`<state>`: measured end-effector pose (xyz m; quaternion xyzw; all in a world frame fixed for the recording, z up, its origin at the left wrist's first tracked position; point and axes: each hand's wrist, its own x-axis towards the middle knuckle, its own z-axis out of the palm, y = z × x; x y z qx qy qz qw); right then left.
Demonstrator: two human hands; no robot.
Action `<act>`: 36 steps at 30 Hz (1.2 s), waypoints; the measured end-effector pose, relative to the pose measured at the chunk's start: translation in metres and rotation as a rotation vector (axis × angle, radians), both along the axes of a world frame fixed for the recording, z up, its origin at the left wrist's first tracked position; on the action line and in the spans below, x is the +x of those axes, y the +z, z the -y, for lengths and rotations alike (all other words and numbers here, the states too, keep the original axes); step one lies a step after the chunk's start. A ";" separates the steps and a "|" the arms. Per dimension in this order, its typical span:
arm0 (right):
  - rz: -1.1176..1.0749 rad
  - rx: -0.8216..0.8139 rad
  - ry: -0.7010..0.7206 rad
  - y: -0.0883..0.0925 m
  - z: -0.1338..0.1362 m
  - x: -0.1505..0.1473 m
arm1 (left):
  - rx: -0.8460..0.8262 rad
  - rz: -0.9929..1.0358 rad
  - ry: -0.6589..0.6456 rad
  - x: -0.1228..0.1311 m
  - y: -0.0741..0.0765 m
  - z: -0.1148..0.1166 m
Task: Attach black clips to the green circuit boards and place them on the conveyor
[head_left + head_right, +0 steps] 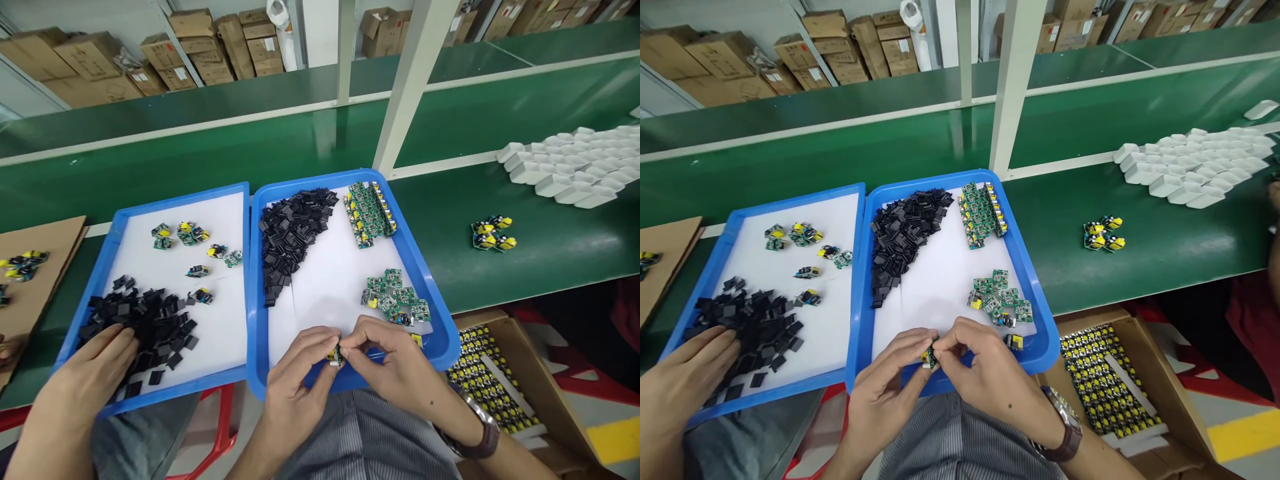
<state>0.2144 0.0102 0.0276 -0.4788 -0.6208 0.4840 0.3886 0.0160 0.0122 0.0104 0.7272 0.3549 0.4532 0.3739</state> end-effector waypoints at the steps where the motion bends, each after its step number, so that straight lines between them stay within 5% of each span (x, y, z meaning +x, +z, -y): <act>1: 0.005 0.006 0.006 -0.001 -0.001 0.000 | 0.016 -0.011 -0.009 0.000 0.000 0.000; 7: -0.267 -0.195 -0.059 -0.012 0.004 0.005 | -0.053 -0.044 0.042 0.004 0.000 0.003; 14: -0.150 0.041 -0.088 -0.014 0.021 -0.001 | -0.018 -0.070 0.142 0.007 0.003 0.006; 29: -0.258 0.012 -0.072 -0.006 0.019 -0.019 | 0.078 -0.010 0.263 0.009 0.000 0.013; 36: -0.139 0.119 -0.106 -0.006 0.020 -0.021 | 0.101 0.006 0.268 0.006 -0.001 0.011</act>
